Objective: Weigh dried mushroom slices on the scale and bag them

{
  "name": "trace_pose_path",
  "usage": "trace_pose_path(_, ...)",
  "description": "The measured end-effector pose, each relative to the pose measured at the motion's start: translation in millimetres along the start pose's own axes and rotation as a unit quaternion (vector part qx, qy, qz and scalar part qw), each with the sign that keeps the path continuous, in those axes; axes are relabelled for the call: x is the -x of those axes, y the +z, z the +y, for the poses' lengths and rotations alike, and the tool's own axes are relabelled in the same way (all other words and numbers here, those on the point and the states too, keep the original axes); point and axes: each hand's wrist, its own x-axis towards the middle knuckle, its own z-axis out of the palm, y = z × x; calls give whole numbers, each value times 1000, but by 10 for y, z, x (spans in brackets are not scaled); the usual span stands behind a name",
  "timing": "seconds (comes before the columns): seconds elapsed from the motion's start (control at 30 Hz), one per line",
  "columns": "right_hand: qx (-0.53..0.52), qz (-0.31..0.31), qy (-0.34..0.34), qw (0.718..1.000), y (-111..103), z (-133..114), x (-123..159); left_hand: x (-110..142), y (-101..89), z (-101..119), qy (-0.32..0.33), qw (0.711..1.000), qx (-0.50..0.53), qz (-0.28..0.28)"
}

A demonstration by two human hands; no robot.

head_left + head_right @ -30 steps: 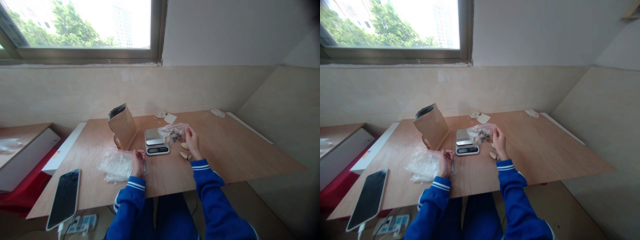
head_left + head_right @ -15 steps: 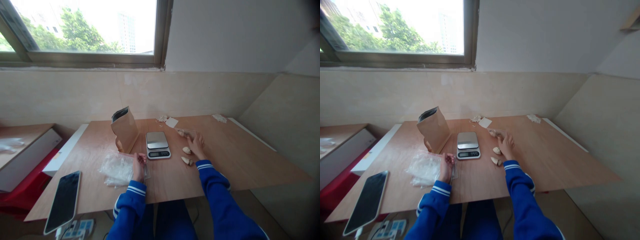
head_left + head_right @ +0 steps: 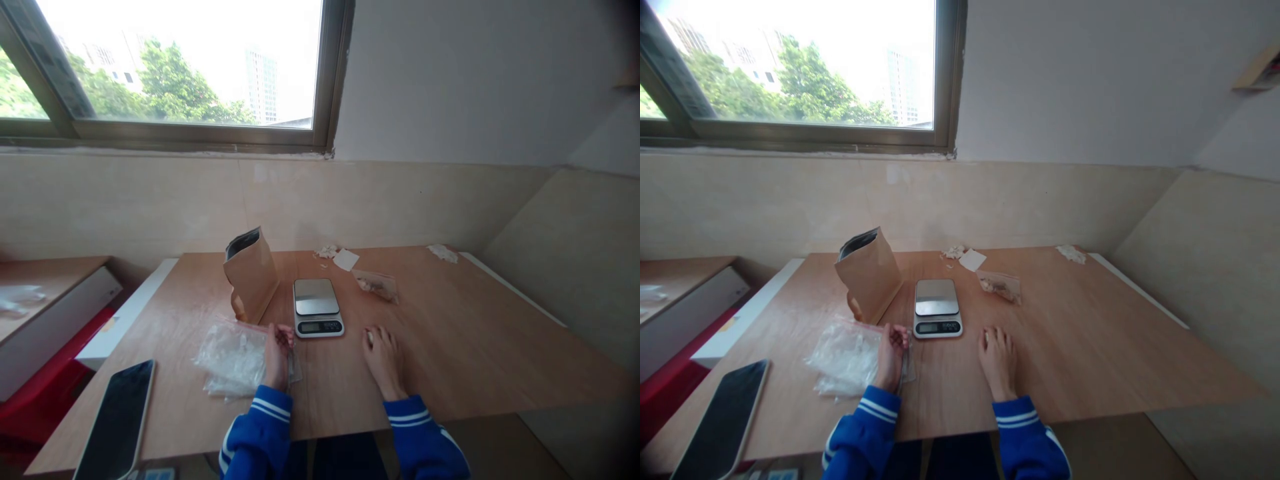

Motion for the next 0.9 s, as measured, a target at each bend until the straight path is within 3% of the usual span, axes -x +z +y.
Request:
trace_pose_path(0.13,-45,42,-20,998,46,-17,99,5,4,1,1,1000,4,4)
trace_pose_path(0.3,-133,53,21,989,61,-34,34,10,21,1,-2,1000,5,7)
trace_pose_path(0.43,-221,45,27,974,-92,-306,-281,5,31,6,-5,1000,7,8)
trace_pose_path(0.53,-216,18,-32,976,-152,-649,-670,1,30,12,-5,1000,7,9)
trace_pose_path(0.73,-237,-34,-101,966,184,-1197,-1383,11,28,11,-2,1000,7,5)
trace_pose_path(0.9,-264,-18,-119,957,461,-1228,-1487,4,31,-2,-2,1000,13,2)
